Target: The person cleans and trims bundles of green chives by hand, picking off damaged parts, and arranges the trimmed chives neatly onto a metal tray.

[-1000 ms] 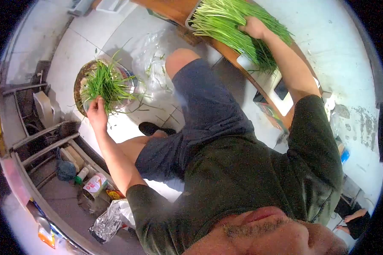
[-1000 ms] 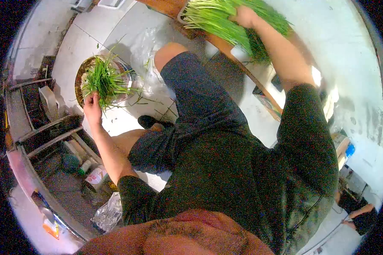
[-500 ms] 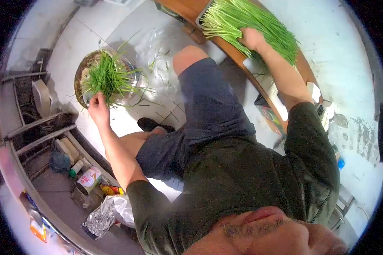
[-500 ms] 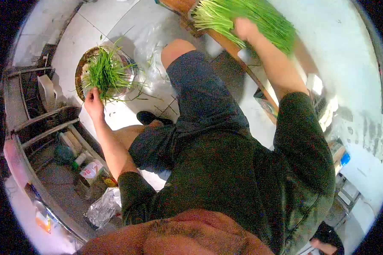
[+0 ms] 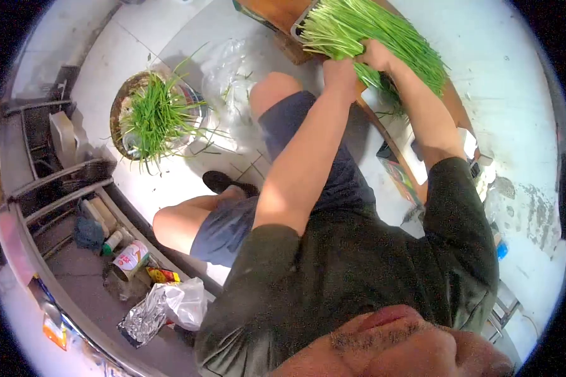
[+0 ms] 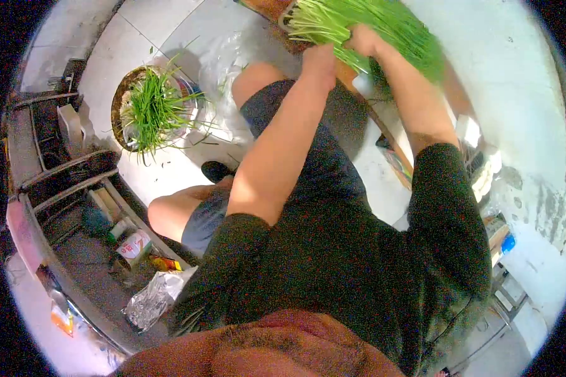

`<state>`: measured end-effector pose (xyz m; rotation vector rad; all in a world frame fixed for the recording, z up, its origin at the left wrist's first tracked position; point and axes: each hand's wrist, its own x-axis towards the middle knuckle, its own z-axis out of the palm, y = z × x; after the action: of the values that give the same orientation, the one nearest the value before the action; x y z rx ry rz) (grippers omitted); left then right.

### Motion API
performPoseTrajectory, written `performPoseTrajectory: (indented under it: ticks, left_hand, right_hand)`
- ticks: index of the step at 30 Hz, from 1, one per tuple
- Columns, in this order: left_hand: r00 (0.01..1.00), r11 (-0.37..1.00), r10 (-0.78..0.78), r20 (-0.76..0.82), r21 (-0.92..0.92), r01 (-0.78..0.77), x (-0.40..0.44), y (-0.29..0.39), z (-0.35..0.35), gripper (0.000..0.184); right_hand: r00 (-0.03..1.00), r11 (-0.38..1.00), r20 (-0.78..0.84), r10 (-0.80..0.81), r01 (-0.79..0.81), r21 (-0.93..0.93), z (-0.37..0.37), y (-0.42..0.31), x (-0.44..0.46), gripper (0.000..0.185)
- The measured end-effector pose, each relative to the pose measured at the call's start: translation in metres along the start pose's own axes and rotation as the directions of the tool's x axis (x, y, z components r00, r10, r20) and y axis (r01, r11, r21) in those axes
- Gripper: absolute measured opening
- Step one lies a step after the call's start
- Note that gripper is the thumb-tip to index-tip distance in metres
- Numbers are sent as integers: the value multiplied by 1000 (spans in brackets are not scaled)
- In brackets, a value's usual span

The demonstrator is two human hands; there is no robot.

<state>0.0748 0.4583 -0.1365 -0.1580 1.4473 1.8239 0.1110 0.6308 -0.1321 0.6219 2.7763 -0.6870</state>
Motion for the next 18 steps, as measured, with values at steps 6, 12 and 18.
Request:
performPoseTrajectory:
  ticks: [6,12,18]
  left_hand:
    - [992,998,-25,-122,56,32,89,-81,15,21]
    - [990,978,-83,-116,183,103,78,-63,10,29]
    - [1000,875,9,-19,485,1,115,-100,-2,33]
  right_hand:
    - [999,968,19,40,-43,246,-24,-3,-8,38]
    - [992,938,115,44,-81,338,-45,13,-7,30]
    - [989,710,133,62,-137,691,-67,24,-20,19]
